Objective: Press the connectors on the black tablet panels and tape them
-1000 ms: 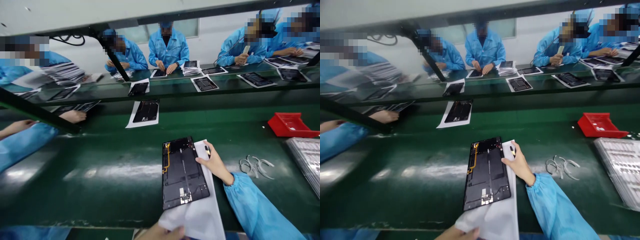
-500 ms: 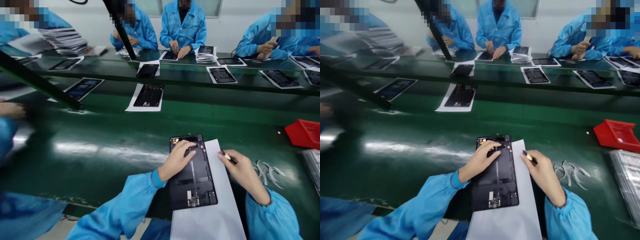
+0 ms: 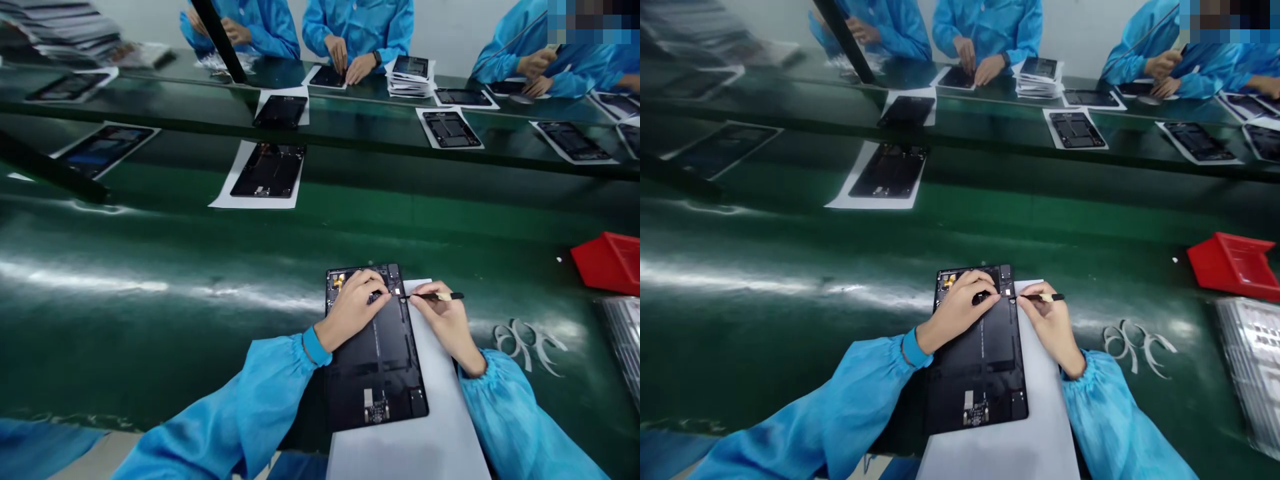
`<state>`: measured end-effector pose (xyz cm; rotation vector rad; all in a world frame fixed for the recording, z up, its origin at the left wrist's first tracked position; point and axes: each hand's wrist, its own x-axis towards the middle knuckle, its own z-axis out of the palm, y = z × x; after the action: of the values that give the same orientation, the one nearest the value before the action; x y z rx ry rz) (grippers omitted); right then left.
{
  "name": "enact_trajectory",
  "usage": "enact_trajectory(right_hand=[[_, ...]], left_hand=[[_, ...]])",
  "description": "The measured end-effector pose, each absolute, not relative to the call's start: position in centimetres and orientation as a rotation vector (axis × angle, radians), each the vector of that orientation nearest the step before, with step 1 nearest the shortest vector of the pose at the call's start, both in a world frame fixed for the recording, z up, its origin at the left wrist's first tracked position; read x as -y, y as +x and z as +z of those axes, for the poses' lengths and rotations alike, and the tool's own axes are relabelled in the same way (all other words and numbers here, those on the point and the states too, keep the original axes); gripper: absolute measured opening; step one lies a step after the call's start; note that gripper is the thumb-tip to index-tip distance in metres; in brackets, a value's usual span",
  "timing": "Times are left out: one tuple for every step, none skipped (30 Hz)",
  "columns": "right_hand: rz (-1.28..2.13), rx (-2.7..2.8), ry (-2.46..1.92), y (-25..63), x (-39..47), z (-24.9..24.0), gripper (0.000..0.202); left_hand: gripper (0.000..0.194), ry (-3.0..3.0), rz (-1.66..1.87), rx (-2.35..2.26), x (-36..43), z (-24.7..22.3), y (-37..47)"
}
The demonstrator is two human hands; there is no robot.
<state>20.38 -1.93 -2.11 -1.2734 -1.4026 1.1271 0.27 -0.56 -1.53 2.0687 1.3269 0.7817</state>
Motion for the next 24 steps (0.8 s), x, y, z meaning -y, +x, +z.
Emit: enact_trajectory(right_hand=[[1.117, 1.382, -1.275, 20.4, 1.8, -2.4, 0.019], [1.111, 1.369, -1.279, 20.4, 1.8, -2.5, 0.018], [1.11, 1.363, -1.285, 20.4, 1.8, -2.6, 0.017], [1.108, 1.363, -1.293, 20.4, 1.7, -2.7, 0.017], [1.105, 1.363, -1.302, 20.4, 1.7, -2.7, 0.017], [1.101, 1.364, -1.311, 20.4, 1.7, -2.7, 0.016], [1.097, 1.367, -1.319, 20.3, 1.7, -2.7, 0.016], [1.092, 1.369, -1.325, 20.3, 1.8, -2.6, 0.016], [1.086, 1.368, -1.331, 20.3, 1.8, -2.5, 0.016], [1.079, 1.362, -1.337, 20.2, 1.8, -2.4, 0.016], [1.071, 1.351, -1.344, 20.2, 1.8, -2.3, 0.017], [1.064, 1.333, -1.352, 20.1, 1.8, -2.2, 0.017], [1.059, 1.312, -1.363, 20.1, 1.8, -2.0, 0.017], [1.056, 1.292, -1.374, 20.0, 1.7, -1.9, 0.018], [1.055, 1.277, -1.381, 19.9, 1.7, -1.8, 0.019], [1.053, 1.27, -1.385, 19.8, 1.7, -1.8, 0.019], [1.052, 1.27, -1.384, 19.7, 1.6, -1.7, 0.02], [1.05, 1.274, -1.379, 19.6, 1.6, -1.7, 0.02], [1.05, 1.283, -1.37, 19.5, 1.5, -1.7, 0.019], [1.053, 1.292, -1.36, 19.4, 1.5, -1.7, 0.019], [1.061, 1.301, -1.349, 19.4, 1.4, -1.7, 0.018], [1.072, 1.31, -1.339, 19.3, 1.4, -1.7, 0.018], [1.087, 1.319, -1.329, 19.3, 1.3, -1.7, 0.018], [1.101, 1.324, -1.323, 19.2, 1.3, -1.7, 0.018]], left_hand=[[0.006, 2.076, 0.786, -1.317, 0.6, -1.6, 0.2], [0.006, 2.083, 0.787, -1.309, 0.6, -1.6, 0.2], [0.006, 2.09, 0.782, -1.304, 0.6, -1.6, 0.2], [0.006, 2.096, 0.773, -1.302, 0.6, -1.6, 0.2], [0.006, 2.1, 0.765, -1.303, 0.6, -1.6, 0.1], [0.006, 2.101, 0.755, -1.306, 0.6, -1.5, 0.1], [0.005, 2.099, 0.748, -1.31, 0.6, -1.5, 0.1], [0.005, 2.096, 0.743, -1.315, 0.6, -1.5, 0.2], [0.006, 2.09, 0.738, -1.32, 0.5, -1.5, 0.2], [0.006, 2.082, 0.735, -1.325, 0.5, -1.5, 0.2], [0.006, 2.072, 0.732, -1.329, 0.5, -1.4, 0.3], [0.006, 2.064, 0.731, -1.334, 0.5, -1.4, 0.3], [0.006, 2.056, 0.732, -1.34, 0.5, -1.4, 0.4], [0.007, 2.05, 0.734, -1.344, 0.4, -1.3, 0.5], [0.008, 2.046, 0.739, -1.349, 0.4, -1.3, 0.5], [0.008, 2.042, 0.746, -1.356, 0.4, -1.2, 0.6], [0.009, 2.038, 0.752, -1.363, 0.4, -1.2, 0.6], [0.009, 2.033, 0.757, -1.368, 0.4, -1.2, 0.7], [0.01, 2.026, 0.759, -1.373, 0.4, -1.1, 0.7], [0.01, 2.02, 0.759, -1.378, 0.4, -1.1, 0.7], [0.01, 2.013, 0.757, -1.384, 0.4, -1.1, 0.8], [0.011, 2.01, 0.755, -1.388, 0.3, -1.0, 0.8], [0.011, 2.012, 0.754, -1.389, 0.3, -1.0, 0.8], [0.011, 2.019, 0.75, -1.386, 0.3, -1.1, 0.8]])
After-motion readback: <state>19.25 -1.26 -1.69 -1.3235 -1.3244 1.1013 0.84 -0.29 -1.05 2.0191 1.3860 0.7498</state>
